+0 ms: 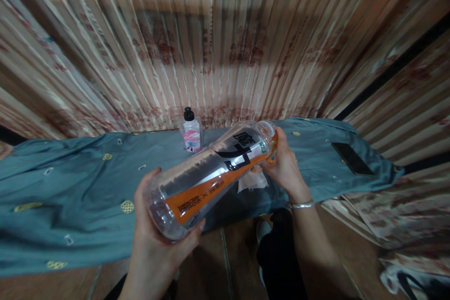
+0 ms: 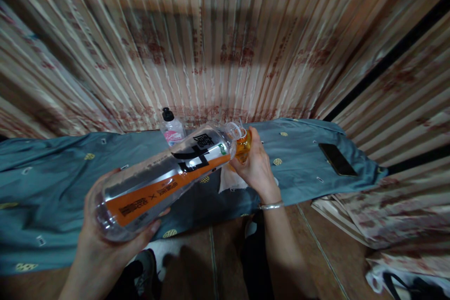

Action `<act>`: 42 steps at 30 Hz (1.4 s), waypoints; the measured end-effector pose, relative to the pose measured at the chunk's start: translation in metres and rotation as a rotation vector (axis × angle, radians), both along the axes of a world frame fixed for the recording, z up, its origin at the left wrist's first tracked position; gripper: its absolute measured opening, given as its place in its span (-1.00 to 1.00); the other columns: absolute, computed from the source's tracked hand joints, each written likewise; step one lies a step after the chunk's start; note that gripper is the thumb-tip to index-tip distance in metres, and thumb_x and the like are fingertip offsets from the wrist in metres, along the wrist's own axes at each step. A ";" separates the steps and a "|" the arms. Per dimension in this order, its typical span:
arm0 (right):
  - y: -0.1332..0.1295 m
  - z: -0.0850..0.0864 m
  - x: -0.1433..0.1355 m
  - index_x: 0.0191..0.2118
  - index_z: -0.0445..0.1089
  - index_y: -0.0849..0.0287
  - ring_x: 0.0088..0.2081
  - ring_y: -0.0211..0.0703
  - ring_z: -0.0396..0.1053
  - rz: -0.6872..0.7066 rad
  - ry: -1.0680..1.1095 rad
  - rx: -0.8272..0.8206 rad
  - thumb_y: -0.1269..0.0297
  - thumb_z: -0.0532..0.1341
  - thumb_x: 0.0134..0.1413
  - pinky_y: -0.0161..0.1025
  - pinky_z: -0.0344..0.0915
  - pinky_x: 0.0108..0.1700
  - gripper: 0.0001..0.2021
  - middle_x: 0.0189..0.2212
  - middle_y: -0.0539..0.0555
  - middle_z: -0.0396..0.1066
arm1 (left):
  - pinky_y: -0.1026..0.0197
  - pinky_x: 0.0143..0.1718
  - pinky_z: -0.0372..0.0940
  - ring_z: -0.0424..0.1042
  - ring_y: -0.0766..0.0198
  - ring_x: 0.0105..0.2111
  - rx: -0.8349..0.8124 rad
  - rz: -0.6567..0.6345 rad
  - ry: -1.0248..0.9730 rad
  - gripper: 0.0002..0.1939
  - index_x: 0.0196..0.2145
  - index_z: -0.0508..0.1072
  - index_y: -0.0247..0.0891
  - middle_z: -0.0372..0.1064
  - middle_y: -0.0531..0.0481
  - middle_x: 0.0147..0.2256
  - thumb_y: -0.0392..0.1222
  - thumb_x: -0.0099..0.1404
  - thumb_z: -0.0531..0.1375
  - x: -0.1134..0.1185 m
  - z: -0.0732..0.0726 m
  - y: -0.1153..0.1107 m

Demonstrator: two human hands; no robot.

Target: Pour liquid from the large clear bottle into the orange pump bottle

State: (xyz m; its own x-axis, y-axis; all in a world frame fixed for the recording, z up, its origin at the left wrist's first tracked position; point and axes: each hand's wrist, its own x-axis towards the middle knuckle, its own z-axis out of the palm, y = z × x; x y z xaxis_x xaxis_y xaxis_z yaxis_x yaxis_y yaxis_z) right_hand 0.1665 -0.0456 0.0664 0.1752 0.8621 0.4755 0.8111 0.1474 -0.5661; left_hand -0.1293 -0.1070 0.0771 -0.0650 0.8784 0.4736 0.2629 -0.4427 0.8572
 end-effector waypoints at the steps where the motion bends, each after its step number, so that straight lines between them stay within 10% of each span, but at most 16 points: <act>1: 0.000 0.000 0.000 0.40 -0.09 0.22 0.24 0.33 0.34 0.001 0.000 0.005 0.16 0.30 0.01 0.26 0.36 0.16 -0.11 0.27 0.42 0.29 | 0.25 -0.25 0.56 0.62 0.18 -0.22 -0.004 0.004 -0.007 0.05 0.32 0.17 0.01 0.45 0.01 -0.05 -0.22 -0.08 0.50 0.001 0.000 0.000; 11: 0.000 0.001 -0.001 0.40 -0.07 0.22 0.22 0.33 0.37 -0.005 -0.001 0.009 0.15 0.29 0.00 0.26 0.38 0.15 -0.12 0.24 0.42 0.32 | 0.31 -0.24 0.54 0.62 0.24 -0.23 -0.077 0.029 -0.070 0.00 0.30 0.20 0.02 0.46 0.04 -0.04 -0.19 -0.07 0.49 0.008 0.006 -0.002; 16: -0.001 0.000 -0.001 0.39 -0.07 0.22 0.21 0.31 0.38 -0.006 -0.003 0.022 0.14 0.29 0.01 0.25 0.36 0.16 -0.13 0.25 0.41 0.32 | 0.21 -0.34 0.59 0.62 0.15 -0.26 0.158 -0.017 0.184 0.06 0.36 0.11 -0.02 0.47 -0.02 -0.07 -0.21 -0.02 0.48 -0.002 0.006 0.004; 29: -0.001 0.001 -0.002 0.40 -0.08 0.16 0.21 0.32 0.38 0.005 0.011 0.028 0.15 0.30 0.02 0.26 0.37 0.15 -0.13 0.24 0.38 0.32 | 0.24 -0.23 0.56 0.60 0.18 -0.18 -0.043 0.027 -0.020 0.01 0.31 0.18 0.02 0.44 0.02 -0.02 -0.16 -0.05 0.50 0.003 0.005 0.000; 35: -0.001 0.001 -0.002 0.40 -0.08 0.19 0.22 0.33 0.36 0.006 0.033 0.013 0.14 0.30 0.03 0.27 0.35 0.15 -0.13 0.25 0.41 0.30 | 0.26 -0.36 0.56 0.58 0.21 -0.29 0.175 -0.022 0.217 0.08 0.37 0.09 0.03 0.43 0.00 -0.09 -0.20 -0.02 0.49 0.000 0.010 0.005; 42: -0.001 0.001 -0.002 0.40 -0.08 0.20 0.22 0.32 0.36 0.003 0.014 0.011 0.12 0.30 0.03 0.27 0.35 0.17 -0.12 0.25 0.41 0.30 | 0.21 -0.24 0.55 0.60 0.17 -0.22 -0.128 0.042 -0.131 0.02 0.28 0.24 0.02 0.40 -0.01 0.01 -0.19 -0.13 0.51 0.007 0.001 -0.003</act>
